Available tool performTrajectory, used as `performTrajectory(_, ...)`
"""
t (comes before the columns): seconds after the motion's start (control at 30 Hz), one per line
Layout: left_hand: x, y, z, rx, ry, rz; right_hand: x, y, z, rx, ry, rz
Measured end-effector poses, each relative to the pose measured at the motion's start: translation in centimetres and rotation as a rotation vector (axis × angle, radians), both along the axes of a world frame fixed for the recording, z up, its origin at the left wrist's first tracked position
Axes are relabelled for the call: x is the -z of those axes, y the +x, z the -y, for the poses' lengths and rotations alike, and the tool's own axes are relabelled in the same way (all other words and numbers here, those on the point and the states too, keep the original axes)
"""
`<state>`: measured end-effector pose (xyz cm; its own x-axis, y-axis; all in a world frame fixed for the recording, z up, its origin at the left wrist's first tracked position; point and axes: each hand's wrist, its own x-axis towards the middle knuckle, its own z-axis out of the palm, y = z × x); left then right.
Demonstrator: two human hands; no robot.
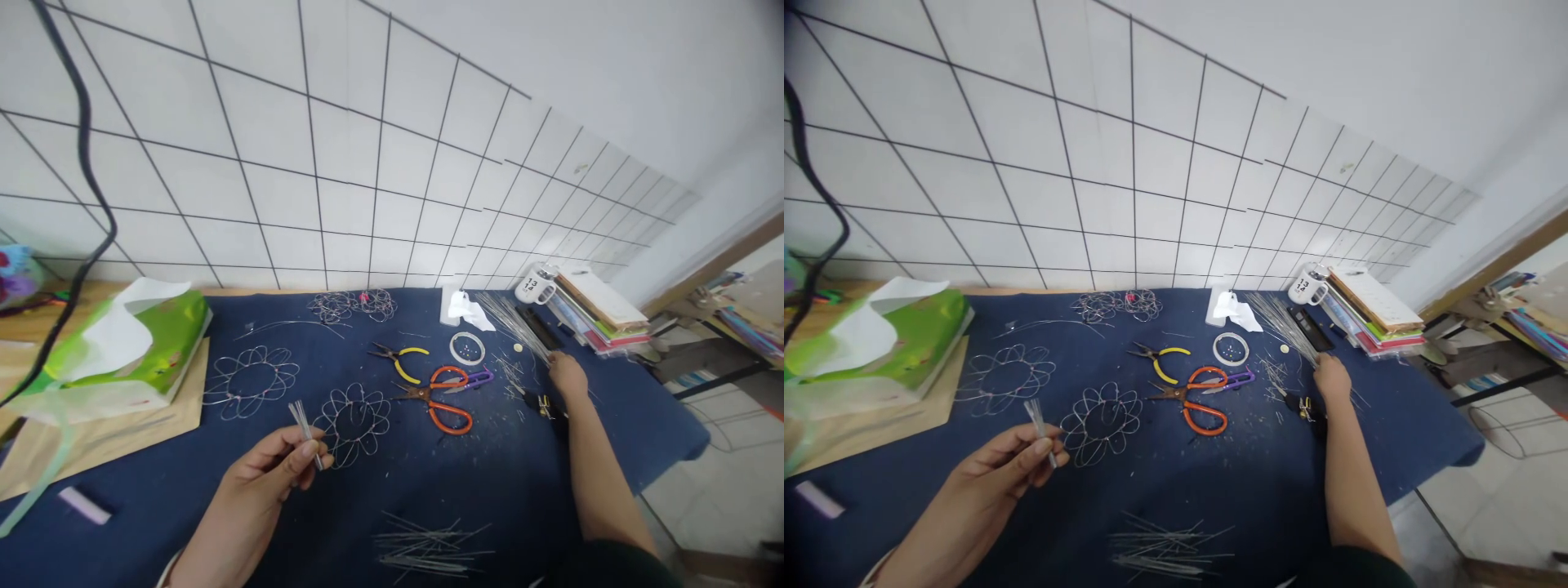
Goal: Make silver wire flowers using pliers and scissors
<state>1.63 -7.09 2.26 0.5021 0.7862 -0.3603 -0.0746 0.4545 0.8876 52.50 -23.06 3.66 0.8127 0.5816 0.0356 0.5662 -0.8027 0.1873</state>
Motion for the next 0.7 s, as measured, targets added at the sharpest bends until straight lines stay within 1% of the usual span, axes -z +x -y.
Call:
performTrajectory(0.17,0.0,-0.3,-0.3,-0.051,-0.043,0.018,0.4,1.5,0.6,0.006,0.010,0.005)
performTrajectory(0.27,0.1,-0.6,-0.7,-0.078,-0.034,0.021,0.9,2.3,0.9,0.016,-0.004,-0.007)
performTrajectory(0.37,-0.2,-0.8,-1.0,-0.107,-0.034,0.022,1.5,2.9,1.1,0.034,-0.031,-0.026)
performTrajectory(0.53,-1.1,-0.8,-1.1,-0.155,-0.058,0.028,2.1,3.0,1.2,0.062,-0.064,-0.025)
performTrajectory(0.7,-1.4,-1.0,-1.3,-0.203,-0.076,0.039,2.0,2.8,1.0,0.051,-0.041,0.015)
